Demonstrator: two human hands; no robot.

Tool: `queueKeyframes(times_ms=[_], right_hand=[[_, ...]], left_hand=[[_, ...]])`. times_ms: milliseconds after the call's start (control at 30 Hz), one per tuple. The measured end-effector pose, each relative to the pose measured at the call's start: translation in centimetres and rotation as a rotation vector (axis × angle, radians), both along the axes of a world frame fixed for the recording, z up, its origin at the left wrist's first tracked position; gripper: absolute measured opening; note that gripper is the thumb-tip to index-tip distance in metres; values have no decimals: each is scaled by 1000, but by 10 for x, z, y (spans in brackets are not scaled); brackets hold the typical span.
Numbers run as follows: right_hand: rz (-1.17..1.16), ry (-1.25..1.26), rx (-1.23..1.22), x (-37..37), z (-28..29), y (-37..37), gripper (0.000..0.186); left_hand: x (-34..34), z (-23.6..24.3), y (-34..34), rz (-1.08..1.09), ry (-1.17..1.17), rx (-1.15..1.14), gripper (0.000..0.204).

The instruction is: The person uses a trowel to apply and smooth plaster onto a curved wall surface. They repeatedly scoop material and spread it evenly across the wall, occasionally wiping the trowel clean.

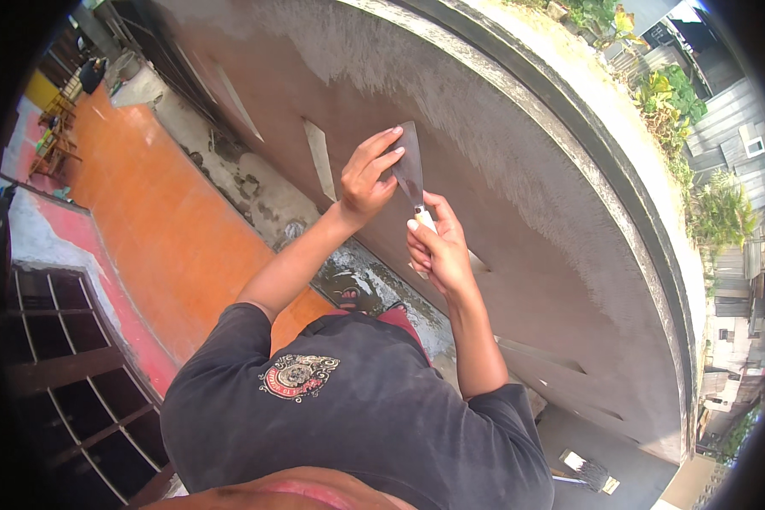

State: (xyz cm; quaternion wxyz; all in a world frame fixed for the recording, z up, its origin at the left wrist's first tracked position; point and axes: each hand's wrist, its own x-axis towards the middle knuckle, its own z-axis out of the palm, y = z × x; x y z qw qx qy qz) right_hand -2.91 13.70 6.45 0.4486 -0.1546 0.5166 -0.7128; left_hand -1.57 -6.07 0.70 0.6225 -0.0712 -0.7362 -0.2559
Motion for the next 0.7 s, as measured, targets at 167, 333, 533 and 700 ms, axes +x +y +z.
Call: queueKeyframes(times_ms=[167, 333, 533, 700], right_hand=[[32, 34, 5, -12, 6, -1, 40], [97, 9, -19, -22, 8, 0, 44], [171, -71, -202, -39, 6, 9, 48], [224, -81, -195, -47, 2, 11, 54]], left_hand=[[-7, 2, -5, 23, -17, -32, 46], [-7, 8, -3, 87, -31, -42, 44], [-4, 13, 14, 199, -76, -39, 41], [0, 13, 23, 256, -79, -79, 46]])
